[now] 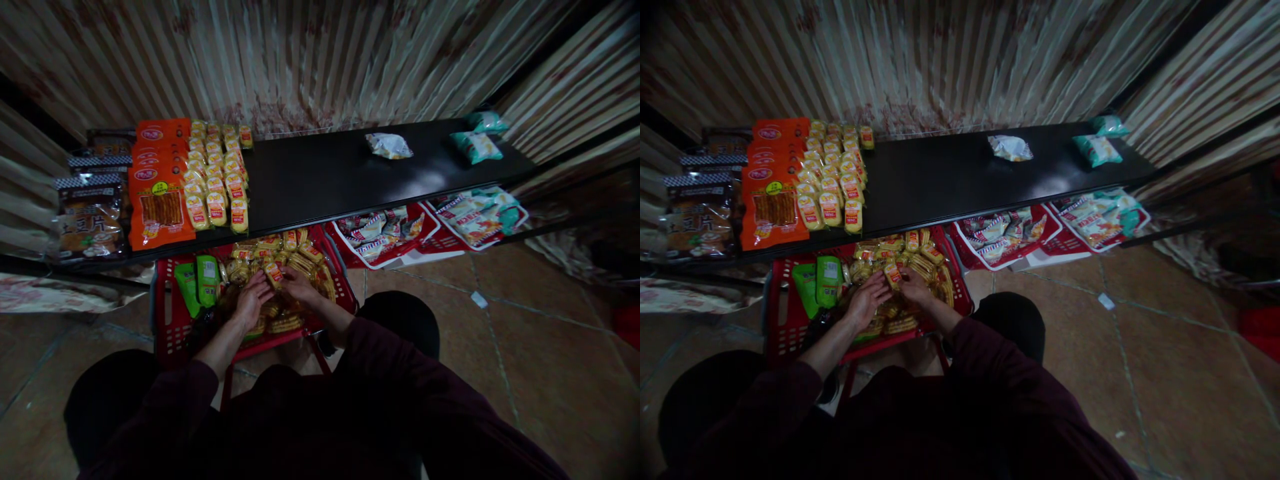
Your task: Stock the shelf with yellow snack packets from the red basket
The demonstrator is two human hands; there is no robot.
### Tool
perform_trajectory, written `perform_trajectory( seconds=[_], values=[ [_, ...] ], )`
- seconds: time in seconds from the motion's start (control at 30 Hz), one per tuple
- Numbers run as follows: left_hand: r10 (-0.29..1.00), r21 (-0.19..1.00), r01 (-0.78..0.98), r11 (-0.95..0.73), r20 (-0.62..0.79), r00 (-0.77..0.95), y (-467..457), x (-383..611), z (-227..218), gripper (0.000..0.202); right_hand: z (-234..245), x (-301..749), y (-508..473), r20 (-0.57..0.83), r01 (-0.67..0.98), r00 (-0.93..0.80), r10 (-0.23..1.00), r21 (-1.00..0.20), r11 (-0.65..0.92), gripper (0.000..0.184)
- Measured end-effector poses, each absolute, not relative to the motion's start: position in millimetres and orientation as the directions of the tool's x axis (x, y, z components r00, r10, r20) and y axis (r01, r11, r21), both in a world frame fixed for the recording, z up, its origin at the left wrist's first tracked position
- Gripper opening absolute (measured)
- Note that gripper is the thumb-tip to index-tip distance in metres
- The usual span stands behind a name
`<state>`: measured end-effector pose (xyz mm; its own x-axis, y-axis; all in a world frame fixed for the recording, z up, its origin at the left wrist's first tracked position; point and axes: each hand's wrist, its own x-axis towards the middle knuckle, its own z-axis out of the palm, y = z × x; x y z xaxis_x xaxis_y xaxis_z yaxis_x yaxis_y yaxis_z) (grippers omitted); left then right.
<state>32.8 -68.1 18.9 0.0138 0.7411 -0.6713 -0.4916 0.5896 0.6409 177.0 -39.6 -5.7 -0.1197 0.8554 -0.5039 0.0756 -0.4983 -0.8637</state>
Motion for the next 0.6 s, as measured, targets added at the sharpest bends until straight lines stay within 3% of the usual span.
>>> perform_trajectory(
  seconds=[0.6],
  values=[
    [0.774, 0.71, -0.394, 0.584, -0.633, 0.007, -78.4, 30.3, 30.2, 0.055, 6.2, 172.1, -54.9, -0.444, 0.105, -0.157, 0.882, -0.896, -0.432, 0.035]
  ],
)
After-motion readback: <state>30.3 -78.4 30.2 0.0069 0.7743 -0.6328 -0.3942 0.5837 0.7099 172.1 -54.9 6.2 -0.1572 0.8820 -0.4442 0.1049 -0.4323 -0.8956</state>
